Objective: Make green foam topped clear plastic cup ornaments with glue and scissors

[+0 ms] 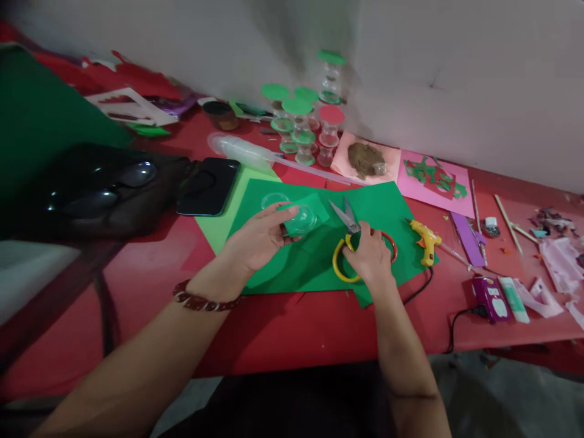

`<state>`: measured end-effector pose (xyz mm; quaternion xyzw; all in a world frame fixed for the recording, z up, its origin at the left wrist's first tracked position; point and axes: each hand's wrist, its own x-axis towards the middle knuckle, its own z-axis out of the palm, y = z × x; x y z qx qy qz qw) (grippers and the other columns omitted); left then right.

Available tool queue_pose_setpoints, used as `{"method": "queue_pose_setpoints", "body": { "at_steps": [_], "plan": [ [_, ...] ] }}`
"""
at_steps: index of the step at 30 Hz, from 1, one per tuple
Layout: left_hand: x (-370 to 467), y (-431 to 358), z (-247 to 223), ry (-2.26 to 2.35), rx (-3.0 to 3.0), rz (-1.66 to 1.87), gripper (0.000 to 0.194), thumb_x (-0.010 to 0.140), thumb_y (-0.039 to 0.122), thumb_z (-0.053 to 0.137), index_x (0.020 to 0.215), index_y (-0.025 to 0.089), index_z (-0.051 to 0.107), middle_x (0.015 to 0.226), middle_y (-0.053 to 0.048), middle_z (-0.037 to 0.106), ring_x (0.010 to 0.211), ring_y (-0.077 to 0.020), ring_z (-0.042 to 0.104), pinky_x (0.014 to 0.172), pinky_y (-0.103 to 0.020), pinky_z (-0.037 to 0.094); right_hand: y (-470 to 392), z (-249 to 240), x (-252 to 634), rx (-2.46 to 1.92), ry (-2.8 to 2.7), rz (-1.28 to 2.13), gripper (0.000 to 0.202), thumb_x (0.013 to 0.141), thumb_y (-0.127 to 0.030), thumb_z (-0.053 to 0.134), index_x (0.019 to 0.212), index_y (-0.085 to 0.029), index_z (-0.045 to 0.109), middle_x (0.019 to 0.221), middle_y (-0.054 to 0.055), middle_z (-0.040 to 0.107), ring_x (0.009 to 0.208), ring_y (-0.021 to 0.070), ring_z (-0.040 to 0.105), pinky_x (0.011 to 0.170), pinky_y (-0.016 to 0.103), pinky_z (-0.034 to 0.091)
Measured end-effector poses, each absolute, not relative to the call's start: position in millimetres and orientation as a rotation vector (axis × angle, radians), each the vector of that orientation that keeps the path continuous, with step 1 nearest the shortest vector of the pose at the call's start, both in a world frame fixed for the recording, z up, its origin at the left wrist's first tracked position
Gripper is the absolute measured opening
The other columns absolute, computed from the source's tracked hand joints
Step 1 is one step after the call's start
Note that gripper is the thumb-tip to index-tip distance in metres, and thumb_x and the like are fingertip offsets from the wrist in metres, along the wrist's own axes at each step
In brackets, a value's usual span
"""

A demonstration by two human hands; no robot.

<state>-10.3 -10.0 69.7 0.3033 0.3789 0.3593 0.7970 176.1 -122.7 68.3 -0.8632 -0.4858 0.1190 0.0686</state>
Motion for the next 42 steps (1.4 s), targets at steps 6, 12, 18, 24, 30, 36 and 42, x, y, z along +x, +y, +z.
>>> {"method": "queue_pose_setpoints", "body": {
  "at_steps": [6,12,18,24,30,36,42],
  "plan": [
    [-7.4,-11.4,75.7,0.955,0.766,0.707,0.044,0.062,0.037,0.096,0.087,0.023,0.063,0.079,0.004,0.068,0.069,-0.0136,0.064,0.056,-0.025,0.048,-128.6,77.2,170.9,-2.514,-1.584,0.039,0.055,0.090,-0.041,0.078,0.140,-0.022,0.067,0.139,0.023,0.063,0.132,0.0465,0.055,0.100,0.060,0.050],
    [-4.9,-20.2,72.6,0.999,1.032,0.612,0.042,0.061,0.039,0.099,0.087,0.021,0.071,0.065,0.007,0.050,0.060,-0.0086,0.047,0.049,-0.022,0.032,-125.3,72.1,160.9,-1.623,-1.757,0.245,0.049,0.100,-0.051,0.065,0.141,-0.026,0.062,0.136,0.012,0.069,0.128,0.0307,0.062,0.109,0.051,0.050],
    [0.5,-22.9,71.2,0.794,0.784,0.602,0.050,0.074,0.065,0.086,0.087,0.020,0.072,0.072,0.000,0.066,0.064,-0.0131,0.060,0.059,-0.026,0.051,-120.4,59.1,155.9,-1.504,-1.420,0.494,0.033,0.099,-0.047,0.067,0.125,-0.027,0.065,0.122,0.009,0.073,0.102,0.0227,0.069,0.094,0.042,0.058],
    [4.0,-36.8,63.6,0.739,0.975,0.767,0.051,0.048,0.034,0.104,0.087,0.019,0.076,0.082,-0.001,0.076,0.079,-0.0160,0.071,0.081,-0.028,0.058,-117.2,54.5,156.1,-1.383,-1.068,0.630,0.041,0.094,-0.047,0.072,0.129,-0.028,0.060,0.115,0.005,0.072,0.099,0.0193,0.071,0.089,0.036,0.060],
    [6.1,-47.9,61.9,0.751,1.183,0.775,0.013,0.067,0.024,0.088,0.075,0.021,0.079,0.080,0.000,0.079,0.074,-0.0158,0.070,0.077,-0.029,0.057,-118.2,53.6,152.9,-1.477,-1.103,0.557,0.042,0.093,-0.047,0.074,0.132,-0.032,0.070,0.124,0.007,0.067,0.087,0.0174,0.068,0.080,0.036,0.062],
    [6.2,-45.5,61.1,0.750,1.176,0.768,0.009,0.066,0.024,0.085,0.073,0.022,0.080,0.073,0.001,0.077,0.066,-0.0132,0.065,0.069,-0.026,0.055,-117.9,54.9,153.7,-1.571,-1.120,0.463,0.039,0.089,-0.048,0.078,0.125,-0.032,0.074,0.118,0.007,0.070,0.081,0.0171,0.068,0.077,0.036,0.061],
    [4.6,-43.8,58.7,0.726,1.180,0.749,0.017,0.066,0.026,0.085,0.082,0.022,0.083,0.075,0.001,0.077,0.065,-0.0126,0.064,0.068,-0.026,0.055,-116.1,53.6,155.9,-1.608,-1.077,0.485,0.045,0.088,-0.057,0.076,0.123,-0.029,0.074,0.111,0.006,0.071,0.074,0.0154,0.068,0.071,0.033,0.059]
  ]
}}
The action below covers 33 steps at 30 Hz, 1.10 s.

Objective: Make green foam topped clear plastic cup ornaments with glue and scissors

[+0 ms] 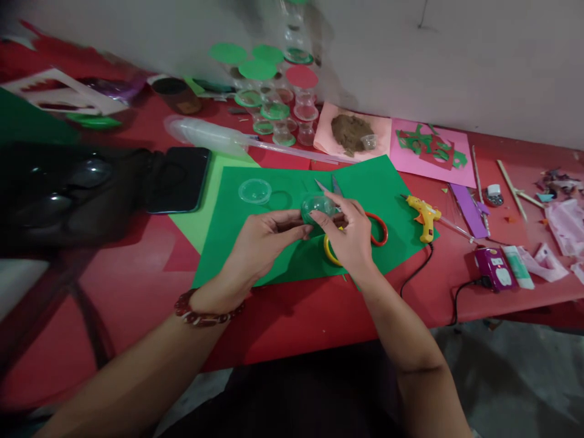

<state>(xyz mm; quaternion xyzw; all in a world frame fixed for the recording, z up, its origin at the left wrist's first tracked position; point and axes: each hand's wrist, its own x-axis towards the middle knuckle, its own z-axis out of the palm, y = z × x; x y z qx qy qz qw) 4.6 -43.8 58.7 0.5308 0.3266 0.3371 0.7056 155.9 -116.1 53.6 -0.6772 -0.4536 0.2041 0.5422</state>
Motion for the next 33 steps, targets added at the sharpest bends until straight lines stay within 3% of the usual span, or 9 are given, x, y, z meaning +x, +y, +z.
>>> {"method": "queue_pose_setpoints", "body": {
  "at_steps": [9,15,20,24,27,29,31,33],
  "plan": [
    [2.9,-43.6,62.5,0.774,1.123,0.736,0.027,0.060,0.031,0.094,0.082,0.019,0.081,0.074,0.001,0.074,0.065,-0.0116,0.061,0.071,-0.028,0.055,-116.2,51.5,157.8,-1.589,-1.061,0.506,0.049,0.090,-0.058,0.074,0.128,-0.027,0.074,0.104,0.006,0.071,0.070,0.0148,0.065,0.067,0.033,0.057],
    [3.9,-42.7,69.0,0.785,0.949,0.723,0.047,0.058,0.057,0.097,0.075,0.018,0.076,0.069,0.001,0.068,0.064,-0.0107,0.060,0.065,-0.026,0.054,-117.2,49.6,155.5,-1.628,-1.192,0.349,0.038,0.090,-0.049,0.077,0.124,-0.032,0.077,0.103,0.004,0.069,0.076,0.0166,0.062,0.076,0.036,0.058],
    [7.3,-41.0,65.3,0.750,0.850,0.722,0.051,0.046,0.040,0.105,0.079,0.019,0.072,0.072,0.004,0.069,0.066,-0.0090,0.062,0.059,-0.020,0.051,-120.0,45.3,147.3,-1.599,-1.439,0.091,0.035,0.093,-0.029,0.073,0.127,-0.038,0.077,0.112,0.007,0.064,0.104,0.0253,0.061,0.101,0.049,0.051],
    [5.6,-35.3,63.4,0.695,0.746,0.694,0.040,0.054,0.031,0.101,0.077,0.020,0.071,0.077,0.003,0.072,0.065,-0.0096,0.063,0.060,-0.022,0.053,-121.9,52.2,143.5,-1.619,-1.350,0.101,0.057,0.085,-0.042,0.083,0.139,-0.033,0.068,0.123,0.010,0.062,0.118,0.0303,0.058,0.107,0.054,0.048],
    [2.0,-30.3,66.1,0.665,0.678,0.697,0.035,0.055,0.028,0.099,0.075,0.021,0.071,0.080,0.002,0.074,0.068,-0.0111,0.066,0.066,-0.024,0.057,-121.2,58.2,144.3,-1.567,-1.143,0.299,0.066,0.078,-0.055,0.087,0.134,-0.028,0.066,0.125,0.012,0.065,0.116,0.0301,0.061,0.098,0.048,0.054],
    [0.5,-29.0,69.2,0.649,0.664,0.706,0.035,0.054,0.026,0.099,0.076,0.021,0.073,0.082,0.002,0.076,0.071,-0.0112,0.068,0.068,-0.023,0.058,-119.7,59.6,145.5,-1.508,-1.046,0.538,0.052,0.078,-0.059,0.084,0.115,-0.025,0.069,0.103,0.007,0.070,0.093,0.0241,0.065,0.080,0.039,0.057],
    [0.2,-29.9,72.3,0.622,0.682,0.716,0.035,0.053,0.023,0.099,0.079,0.020,0.075,0.083,0.002,0.076,0.072,-0.0103,0.067,0.069,-0.021,0.057,-118.4,59.5,146.6,-1.469,-0.979,0.723,0.041,0.080,-0.059,0.081,0.096,-0.024,0.068,0.079,0.000,0.064,0.071,0.0178,0.059,0.064,0.032,0.052],
    [0.7,-32.2,74.8,0.591,0.703,0.722,0.035,0.054,0.020,0.097,0.081,0.020,0.076,0.082,0.002,0.075,0.070,-0.0094,0.065,0.068,-0.020,0.055,-117.7,59.6,147.1,-1.457,-0.933,0.772,0.036,0.082,-0.056,0.079,0.084,-0.023,0.065,0.070,-0.003,0.060,0.064,0.0147,0.054,0.059,0.029,0.047]
  ]
}}
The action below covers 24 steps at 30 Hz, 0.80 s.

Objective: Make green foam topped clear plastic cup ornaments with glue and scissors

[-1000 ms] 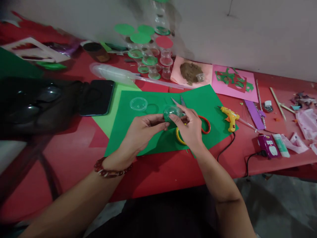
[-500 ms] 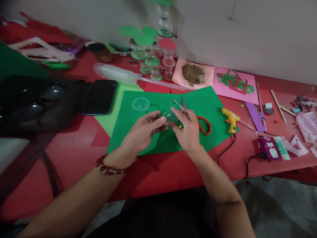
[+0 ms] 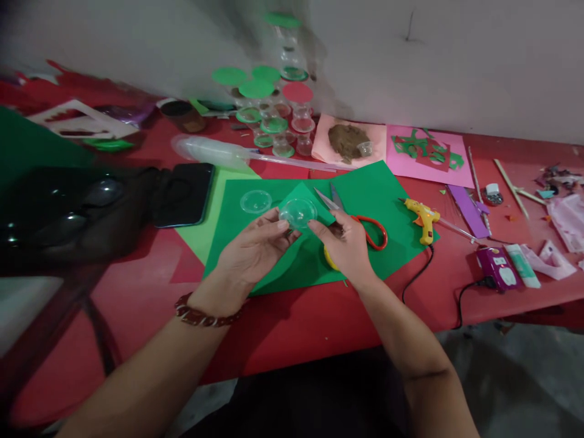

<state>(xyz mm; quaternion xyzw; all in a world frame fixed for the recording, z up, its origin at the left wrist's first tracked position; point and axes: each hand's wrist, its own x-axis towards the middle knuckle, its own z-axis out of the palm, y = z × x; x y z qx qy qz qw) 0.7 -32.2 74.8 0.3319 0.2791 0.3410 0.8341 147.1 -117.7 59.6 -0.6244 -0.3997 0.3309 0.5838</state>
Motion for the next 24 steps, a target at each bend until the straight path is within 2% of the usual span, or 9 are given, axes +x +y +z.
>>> {"method": "queue_pose_setpoints", "body": {
  "at_steps": [5,8,20,24],
  "plan": [
    [1.2,-37.3,76.2,0.581,0.716,0.731,0.034,0.059,0.023,0.096,0.087,0.023,0.075,0.084,0.002,0.074,0.072,-0.0116,0.066,0.068,-0.021,0.056,-118.3,62.3,144.2,-1.467,-0.887,0.749,0.032,0.081,-0.051,0.078,0.077,-0.023,0.064,0.069,-0.002,0.062,0.067,0.0163,0.059,0.062,0.030,0.049],
    [1.5,-36.5,73.6,0.619,0.740,0.755,0.040,0.056,0.023,0.098,0.089,0.023,0.074,0.080,0.003,0.073,0.068,-0.0099,0.064,0.062,-0.019,0.053,-118.3,61.6,140.4,-1.475,-0.875,0.757,0.033,0.080,-0.052,0.078,0.076,-0.024,0.061,0.066,-0.001,0.059,0.067,0.0178,0.060,0.061,0.031,0.049],
    [2.7,-34.5,69.3,0.639,0.801,0.735,0.042,0.053,0.024,0.099,0.085,0.022,0.074,0.076,0.003,0.074,0.064,-0.0108,0.064,0.060,-0.021,0.052,-117.2,65.1,146.1,-1.518,-0.957,0.795,0.031,0.079,-0.041,0.069,0.064,-0.024,0.049,0.061,-0.004,0.045,0.059,0.0120,0.043,0.056,0.027,0.038],
    [-2.1,-31.0,71.0,0.639,0.822,0.586,0.041,0.050,0.021,0.100,0.082,0.019,0.076,0.071,0.003,0.071,0.059,-0.0092,0.061,0.056,-0.020,0.049,-118.5,73.7,153.7,-1.498,-1.033,0.750,0.028,0.082,-0.044,0.068,0.068,-0.023,0.054,0.062,-0.005,0.043,0.057,0.0112,0.040,0.055,0.027,0.035]
  ]
}}
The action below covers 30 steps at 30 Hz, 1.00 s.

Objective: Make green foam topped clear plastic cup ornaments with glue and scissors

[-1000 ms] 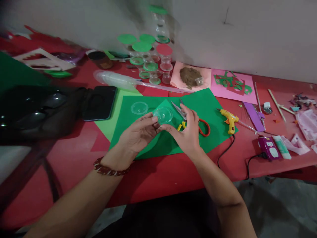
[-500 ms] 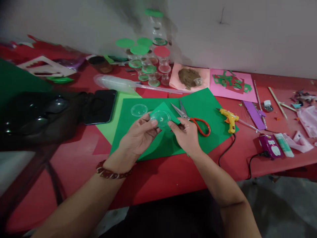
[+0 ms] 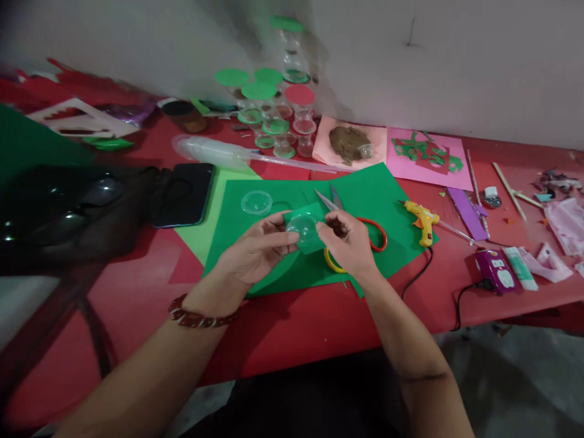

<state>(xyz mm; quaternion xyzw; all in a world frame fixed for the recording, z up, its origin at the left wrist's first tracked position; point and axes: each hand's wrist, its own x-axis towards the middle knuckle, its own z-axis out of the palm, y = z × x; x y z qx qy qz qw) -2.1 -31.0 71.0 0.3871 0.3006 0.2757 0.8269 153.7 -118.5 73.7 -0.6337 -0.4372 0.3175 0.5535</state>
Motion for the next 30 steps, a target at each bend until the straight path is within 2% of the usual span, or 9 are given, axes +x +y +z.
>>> {"method": "queue_pose_setpoints", "body": {
  "at_steps": [5,8,11,14,21,25,30],
  "plan": [
    [-3.3,-31.1,70.6,0.638,0.881,0.555,0.035,0.053,0.021,0.099,0.080,0.018,0.076,0.073,0.001,0.073,0.063,-0.0105,0.062,0.059,-0.022,0.049,-120.0,73.7,152.5,-1.519,-1.075,0.725,0.032,0.087,-0.049,0.065,0.070,-0.023,0.056,0.060,-0.004,0.045,0.057,0.0118,0.041,0.054,0.028,0.034],
    [-1.0,-32.0,69.0,0.636,0.854,0.582,0.040,0.053,0.023,0.099,0.086,0.019,0.077,0.081,-0.002,0.076,0.069,-0.0133,0.066,0.063,-0.024,0.052,-120.1,70.9,148.6,-1.537,-1.056,0.657,0.031,0.088,-0.048,0.062,0.072,-0.023,0.058,0.061,-0.004,0.045,0.057,0.0120,0.040,0.054,0.028,0.034],
    [1.2,-32.1,67.1,0.664,0.773,0.677,0.045,0.053,0.024,0.100,0.091,0.022,0.076,0.083,0.000,0.076,0.069,-0.0138,0.066,0.061,-0.024,0.052,-119.4,69.6,147.0,-1.523,-1.037,0.648,0.031,0.088,-0.047,0.062,0.070,-0.024,0.053,0.061,-0.005,0.041,0.056,0.0119,0.038,0.054,0.028,0.032],
    [1.8,-32.5,66.5,0.662,0.755,0.705,0.045,0.051,0.022,0.101,0.088,0.022,0.075,0.081,0.002,0.074,0.069,-0.0126,0.066,0.062,-0.023,0.051,-118.6,69.4,148.3,-1.486,-1.034,0.696,0.034,0.089,-0.046,0.064,0.068,-0.024,0.047,0.061,-0.006,0.035,0.056,0.0116,0.036,0.053,0.027,0.031],
    [1.7,-36.0,68.8,0.635,0.811,0.669,0.046,0.052,0.024,0.100,0.092,0.022,0.077,0.089,-0.001,0.077,0.075,-0.0143,0.067,0.070,-0.025,0.054,-118.6,62.2,143.0,-1.501,-1.034,0.598,0.039,0.092,-0.046,0.062,0.067,-0.025,0.042,0.060,-0.006,0.035,0.057,0.0121,0.036,0.054,0.028,0.030],
    [0.9,-35.1,68.5,0.652,0.760,0.693,0.047,0.052,0.026,0.101,0.091,0.023,0.077,0.087,0.001,0.075,0.074,-0.0130,0.066,0.069,-0.024,0.053,-117.2,61.6,142.9,-1.407,-1.005,0.652,0.032,0.093,-0.046,0.060,0.071,-0.025,0.050,0.063,-0.005,0.039,0.059,0.0129,0.039,0.056,0.028,0.035],
    [0.0,-34.9,68.6,0.658,0.866,0.579,0.051,0.047,0.019,0.102,0.092,0.019,0.078,0.085,0.001,0.074,0.074,-0.0114,0.064,0.069,-0.022,0.052,-117.1,63.6,146.6,-1.441,-1.102,0.628,0.029,0.093,-0.047,0.060,0.076,-0.023,0.056,0.068,-0.003,0.048,0.062,0.0127,0.045,0.060,0.028,0.038]
  ]
}}
